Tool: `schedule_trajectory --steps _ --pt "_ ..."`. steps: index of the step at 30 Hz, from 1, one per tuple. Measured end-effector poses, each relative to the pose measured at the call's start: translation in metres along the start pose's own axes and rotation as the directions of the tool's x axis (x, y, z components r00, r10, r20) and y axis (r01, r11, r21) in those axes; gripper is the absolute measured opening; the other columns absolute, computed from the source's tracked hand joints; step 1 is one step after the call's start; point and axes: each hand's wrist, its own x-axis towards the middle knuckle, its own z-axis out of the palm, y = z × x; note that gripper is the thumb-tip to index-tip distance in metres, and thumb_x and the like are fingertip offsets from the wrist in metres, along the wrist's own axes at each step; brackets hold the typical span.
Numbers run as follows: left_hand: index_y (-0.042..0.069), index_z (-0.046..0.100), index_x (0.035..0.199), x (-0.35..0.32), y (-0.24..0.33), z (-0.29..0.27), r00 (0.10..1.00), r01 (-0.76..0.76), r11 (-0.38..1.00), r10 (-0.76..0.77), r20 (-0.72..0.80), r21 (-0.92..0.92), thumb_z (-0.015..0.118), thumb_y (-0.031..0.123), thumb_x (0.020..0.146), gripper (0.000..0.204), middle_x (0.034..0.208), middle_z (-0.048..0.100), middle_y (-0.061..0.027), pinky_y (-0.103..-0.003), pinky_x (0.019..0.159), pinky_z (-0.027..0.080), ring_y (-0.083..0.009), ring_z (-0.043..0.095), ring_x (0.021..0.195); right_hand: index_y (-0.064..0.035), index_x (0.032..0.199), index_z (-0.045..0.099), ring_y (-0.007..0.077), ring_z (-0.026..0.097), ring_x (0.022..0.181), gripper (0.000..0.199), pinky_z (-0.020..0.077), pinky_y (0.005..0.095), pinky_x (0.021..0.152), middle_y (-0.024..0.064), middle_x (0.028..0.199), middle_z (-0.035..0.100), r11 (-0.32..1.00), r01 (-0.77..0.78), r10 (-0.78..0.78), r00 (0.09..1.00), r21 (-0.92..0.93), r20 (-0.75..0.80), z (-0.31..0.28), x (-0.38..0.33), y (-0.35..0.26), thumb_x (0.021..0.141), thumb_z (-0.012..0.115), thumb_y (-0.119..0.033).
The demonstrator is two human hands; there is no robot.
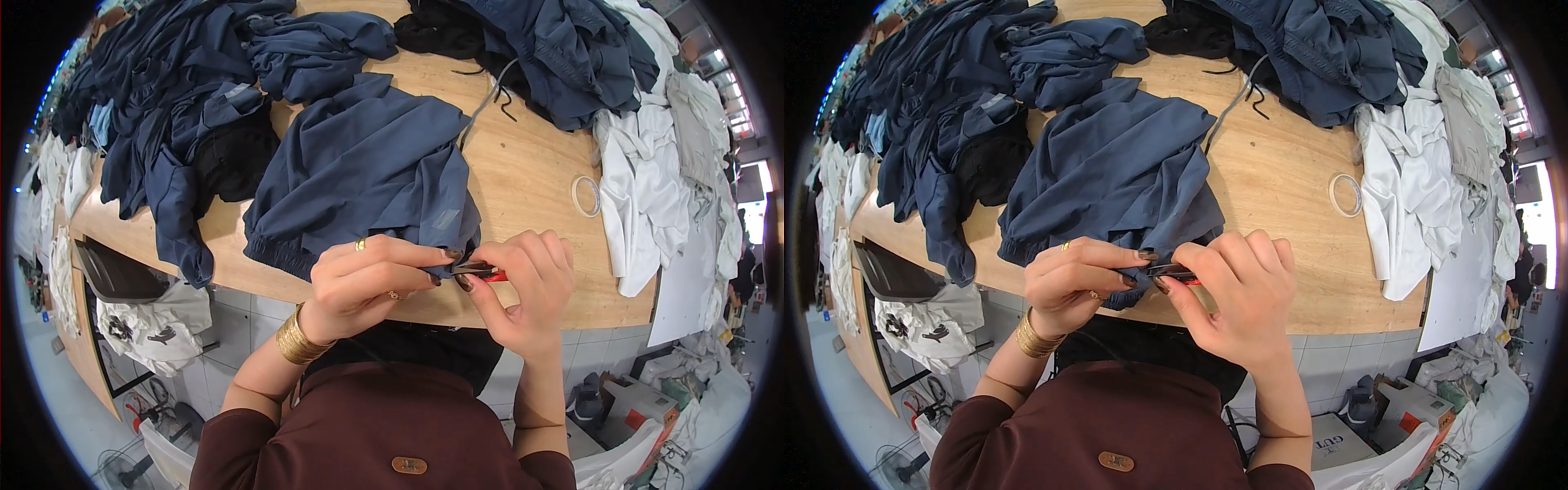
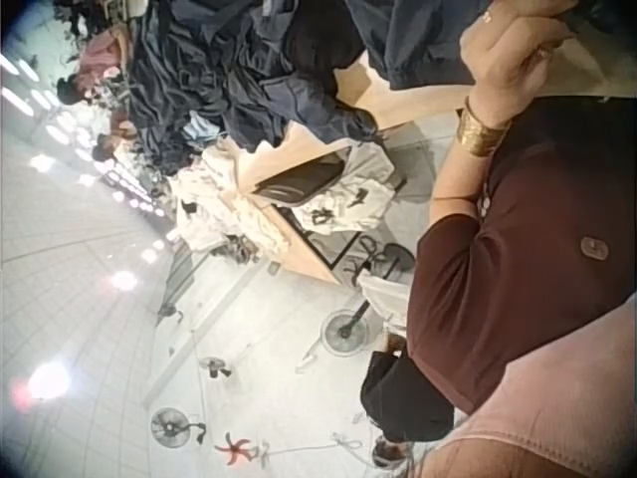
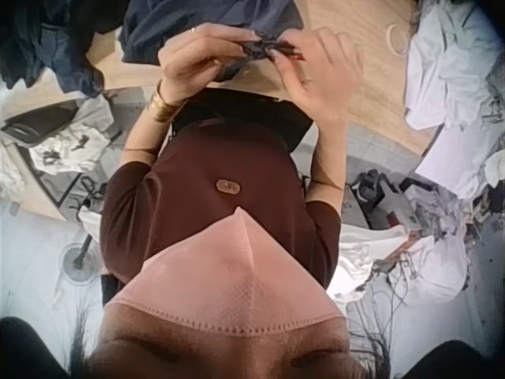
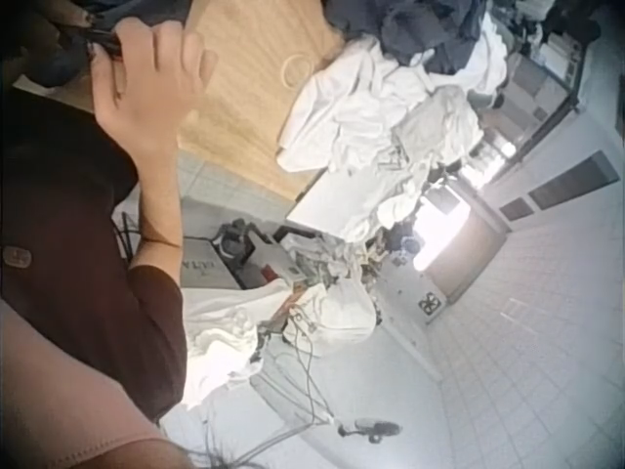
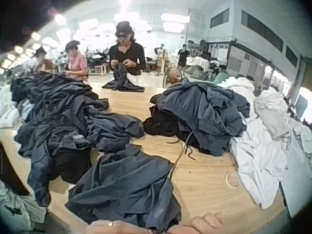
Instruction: Trim loose threads from the waistband and seams of blue athletic shorts using nippers.
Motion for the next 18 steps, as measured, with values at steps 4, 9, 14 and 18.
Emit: schedule_trajectory --steps 4,9,14,18 --pt "0.006 0.064 0.076 0.0002 0.0006 0.0000 1.000 0.003 1.000 -0.003 0.002 -0.011 0.058 -0.009 0.056 0.026 0.095 0.067 -0.0097 -0.024 0.056 0.047 -0.0183 0.063 0.068 -0.0152 0.079 0.060 0.0167 0.042 0.062 0.021 0.0272 0.0306 0.059 -0.0028 0.069 0.049 1.000 -0.001 0.001 1.000 0.006 0.008 0.0004 0.0002 -0.0001 0.063 0.071 -0.022" --pt "0.006 0.064 0.076 0.0002 0.0016 0.0003 1.000 0.014 1.000 -0.014 -0.002 -0.017 0.058 -0.009 0.056 0.025 0.095 0.067 -0.0097 -0.024 0.056 0.047 -0.0182 0.063 0.068 -0.0149 0.079 0.060 0.0168 0.043 0.062 0.021 0.0278 0.0302 0.058 -0.0029 0.069 0.049 0.999 -0.018 0.017 1.000 0.039 0.019 0.0004 0.0001 -0.0007 0.062 0.071 -0.022" --pt "0.006 0.064 0.076 0.0007 0.0021 -0.0001 1.000 0.022 0.999 -0.022 0.006 -0.030 0.059 -0.009 0.056 0.025 0.095 0.067 -0.0096 -0.023 0.056 0.047 -0.0178 0.063 0.068 -0.0144 0.079 0.060 0.0170 0.044 0.062 0.022 0.0282 0.0303 0.059 -0.0029 0.068 0.050 0.997 -0.026 0.024 1.000 0.077 0.015 0.0014 -0.0009 0.0005 0.062 0.072 -0.021" --pt "0.006 0.064 0.076 0.0010 0.0024 0.0002 1.000 0.018 1.000 -0.018 0.001 -0.020 0.059 -0.009 0.056 0.025 0.094 0.067 -0.0094 -0.023 0.055 0.047 -0.0176 0.063 0.067 -0.0141 0.079 0.060 0.0175 0.044 0.062 0.022 0.0287 0.0303 0.059 -0.0028 0.068 0.050 0.995 -0.038 0.035 0.999 0.092 0.032 0.0010 -0.0003 0.0001 0.062 0.072 -0.020"
